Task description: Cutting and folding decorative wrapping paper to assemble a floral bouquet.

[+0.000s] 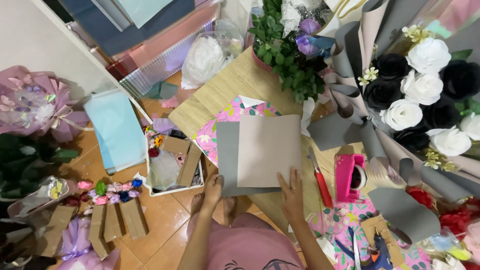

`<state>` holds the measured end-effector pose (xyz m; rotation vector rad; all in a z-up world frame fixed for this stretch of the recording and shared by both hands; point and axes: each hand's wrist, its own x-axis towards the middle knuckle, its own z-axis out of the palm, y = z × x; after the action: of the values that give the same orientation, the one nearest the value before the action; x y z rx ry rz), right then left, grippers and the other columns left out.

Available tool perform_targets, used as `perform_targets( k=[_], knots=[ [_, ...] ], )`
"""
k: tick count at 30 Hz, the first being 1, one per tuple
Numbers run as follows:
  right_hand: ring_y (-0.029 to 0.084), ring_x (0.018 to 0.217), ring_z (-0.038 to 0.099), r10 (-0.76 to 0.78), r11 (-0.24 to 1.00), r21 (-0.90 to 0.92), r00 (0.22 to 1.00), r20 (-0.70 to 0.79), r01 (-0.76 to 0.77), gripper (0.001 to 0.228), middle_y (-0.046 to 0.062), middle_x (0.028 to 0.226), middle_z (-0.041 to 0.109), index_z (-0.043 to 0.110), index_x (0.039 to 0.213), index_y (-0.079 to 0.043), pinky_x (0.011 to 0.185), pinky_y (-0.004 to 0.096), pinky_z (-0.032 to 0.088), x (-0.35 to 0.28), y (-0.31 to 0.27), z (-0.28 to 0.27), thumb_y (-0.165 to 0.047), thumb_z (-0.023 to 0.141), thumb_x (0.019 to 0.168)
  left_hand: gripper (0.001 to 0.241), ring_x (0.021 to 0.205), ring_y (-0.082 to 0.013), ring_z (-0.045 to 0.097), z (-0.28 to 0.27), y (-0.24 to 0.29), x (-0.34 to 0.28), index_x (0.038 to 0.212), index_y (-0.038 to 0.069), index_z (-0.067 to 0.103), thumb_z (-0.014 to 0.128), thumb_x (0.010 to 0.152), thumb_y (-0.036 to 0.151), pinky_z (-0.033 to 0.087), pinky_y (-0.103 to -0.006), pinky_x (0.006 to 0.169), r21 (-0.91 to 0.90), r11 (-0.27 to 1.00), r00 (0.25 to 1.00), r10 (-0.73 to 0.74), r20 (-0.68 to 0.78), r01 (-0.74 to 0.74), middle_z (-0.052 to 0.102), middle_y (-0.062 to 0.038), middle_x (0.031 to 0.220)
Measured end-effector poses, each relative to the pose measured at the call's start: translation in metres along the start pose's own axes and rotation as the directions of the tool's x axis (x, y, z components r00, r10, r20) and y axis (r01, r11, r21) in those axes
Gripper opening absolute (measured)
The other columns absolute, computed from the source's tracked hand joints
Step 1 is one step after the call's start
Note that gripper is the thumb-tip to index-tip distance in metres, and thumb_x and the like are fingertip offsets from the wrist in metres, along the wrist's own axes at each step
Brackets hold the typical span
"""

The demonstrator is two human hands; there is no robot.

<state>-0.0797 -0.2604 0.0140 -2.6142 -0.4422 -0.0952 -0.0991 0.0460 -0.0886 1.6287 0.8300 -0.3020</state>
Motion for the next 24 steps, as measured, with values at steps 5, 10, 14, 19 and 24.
perform_targets(
  k=[5,10,14,19,24],
  knots=[
    [0.047,0.153,0.018,-0.05,0.997,-0.058,0.996,0.075,0.054,0.062,0.018,0.17,0.021,0.054,0.148,-0.039,0.115,0.07,0.019,-0.007,-0.004,0.016,-0.007,0.045,0.097,0.053,0.144,-0.0359,0.045,0.0,0.031,-0.044,0.145,0.008,0.058,0.048,0.105,0.041,0.033,-0.0517,0.12,-0.015,0.998,0.996,-0.065,0.057,0.066,0.055,-0.022,0.15],
    [0.051,0.152,0.02,-0.071,0.993,-0.079,0.987,0.141,0.083,0.058,0.021,0.168,0.024,0.058,0.145,-0.039,0.112,0.074,0.02,-0.013,-0.01,0.022,-0.009,0.046,0.097,0.046,0.136,-0.036,0.054,0.003,0.023,-0.041,0.135,0.012,0.067,0.047,0.105,0.041,0.042,-0.0491,0.114,-0.011,0.999,0.998,-0.032,0.051,0.033,0.064,-0.02,0.138],
    [0.049,0.154,0.015,-0.076,0.989,-0.116,0.983,0.168,0.096,0.06,0.021,0.169,0.021,0.054,0.147,-0.044,0.113,0.073,0.016,-0.013,-0.012,0.027,-0.012,0.046,0.097,0.04,0.123,-0.0307,0.062,0.009,0.007,-0.031,0.123,0.014,0.073,0.049,0.105,0.039,0.048,-0.0467,0.104,-0.038,0.999,1.0,0.012,0.028,-0.011,0.072,-0.016,0.121],
    [0.047,0.155,0.013,-0.072,0.983,-0.153,0.983,0.169,0.098,0.062,0.02,0.17,0.019,0.053,0.147,-0.045,0.115,0.072,0.013,-0.011,-0.017,0.026,-0.011,0.046,0.096,0.036,0.118,-0.0317,0.065,0.004,0.023,-0.04,0.117,0.013,0.074,0.053,0.103,0.04,0.05,-0.0472,0.1,-0.027,0.999,0.999,0.039,0.02,-0.038,0.073,-0.018,0.113],
    [0.049,0.156,0.005,-0.07,0.996,0.056,0.986,0.151,0.062,0.082,0.02,0.172,0.01,0.047,0.153,-0.027,0.118,0.07,0.002,-0.01,-0.02,0.011,-0.005,0.054,0.075,0.039,0.103,-0.026,0.066,-0.003,0.036,-0.047,0.105,0.008,0.07,0.045,0.1,0.037,0.047,-0.037,0.09,0.003,0.999,0.999,-0.048,0.011,0.048,0.074,-0.013,0.105]
  ],
)
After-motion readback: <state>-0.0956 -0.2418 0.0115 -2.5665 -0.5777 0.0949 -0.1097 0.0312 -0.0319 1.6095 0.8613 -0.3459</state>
